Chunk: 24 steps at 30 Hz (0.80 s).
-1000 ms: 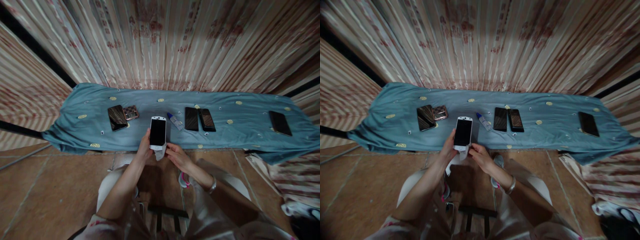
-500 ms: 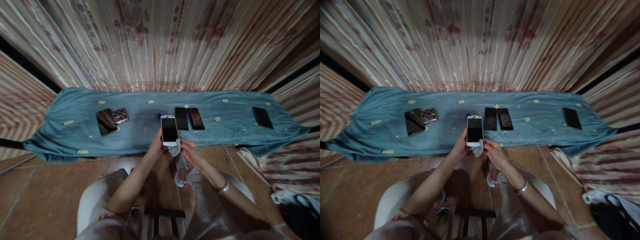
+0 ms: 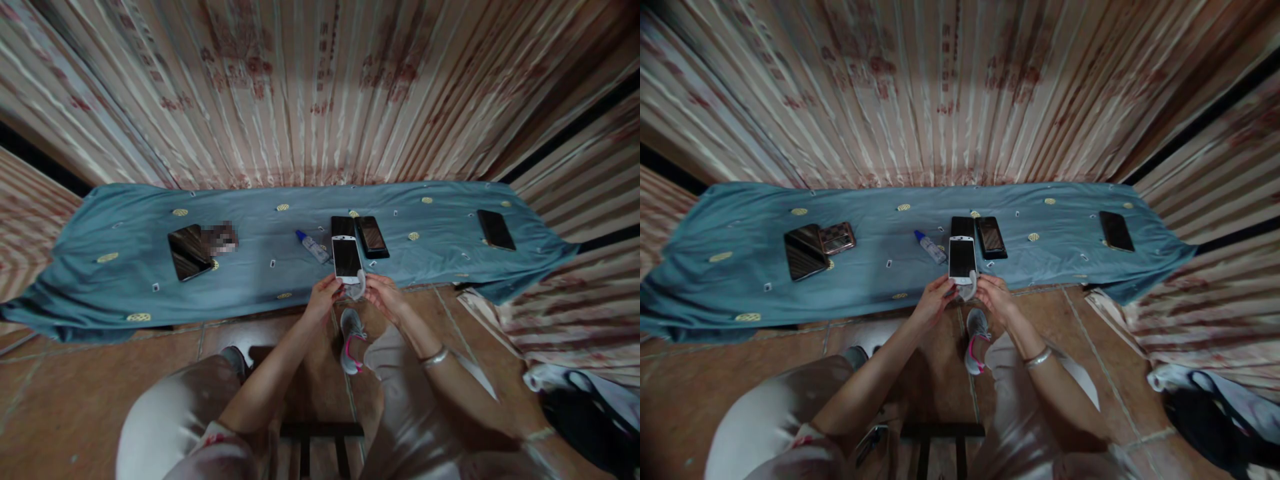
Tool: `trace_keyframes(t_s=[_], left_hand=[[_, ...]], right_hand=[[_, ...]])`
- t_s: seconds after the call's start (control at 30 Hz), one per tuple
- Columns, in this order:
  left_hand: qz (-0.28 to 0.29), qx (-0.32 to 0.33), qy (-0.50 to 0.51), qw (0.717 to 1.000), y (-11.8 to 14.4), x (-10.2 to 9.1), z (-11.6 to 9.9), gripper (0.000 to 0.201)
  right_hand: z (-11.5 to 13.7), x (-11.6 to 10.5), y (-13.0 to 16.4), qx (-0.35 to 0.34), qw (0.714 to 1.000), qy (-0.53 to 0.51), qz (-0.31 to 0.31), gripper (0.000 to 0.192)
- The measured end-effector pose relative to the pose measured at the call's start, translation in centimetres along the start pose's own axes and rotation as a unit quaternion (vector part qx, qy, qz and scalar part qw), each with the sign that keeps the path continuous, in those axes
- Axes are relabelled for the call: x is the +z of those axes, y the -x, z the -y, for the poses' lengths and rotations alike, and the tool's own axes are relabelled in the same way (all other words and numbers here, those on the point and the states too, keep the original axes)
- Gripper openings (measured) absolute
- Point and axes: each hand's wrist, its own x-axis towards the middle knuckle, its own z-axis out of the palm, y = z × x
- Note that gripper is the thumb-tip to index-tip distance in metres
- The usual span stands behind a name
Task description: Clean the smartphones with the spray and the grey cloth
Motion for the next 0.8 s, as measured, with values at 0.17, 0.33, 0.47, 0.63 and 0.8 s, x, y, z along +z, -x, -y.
trace_keyframes(t_s=[0.17, 0.33, 0.47, 0.63, 0.8], left_hand=[[0.004, -0.002, -0.007, 1.000, -1.1, 0.2, 0.2, 0.021], [0.031, 0.002, -0.002, 1.000, -1.5, 0.4, -0.4, 0.020], [0.035, -0.002, -0.013, 0.999, -2.1, 0.7, -0.8, 0.017], [0.026, 0.018, -0.018, 0.999, -3.1, 1.5, -1.3, 0.016], [0.004, 0.050, -0.005, 0.999, -3.8, 2.6, -1.0, 0.016]], right_hand=[[-0.2, -0.5, -0.8, 0.006, 1.000, -0.004, 0.002, 0.015], [-0.2, -0.5, -1.4, -0.015, 1.000, -0.015, -0.012, 0.025], [-0.4, -0.7, -2.5, -0.030, 0.999, 0.010, -0.034, 0.035], [-0.3, -1.7, -3.4, -0.037, 0.995, 0.083, -0.044, 0.039], [0.7, -3.0, -3.1, -0.069, 0.987, 0.125, -0.072, 0.040]])
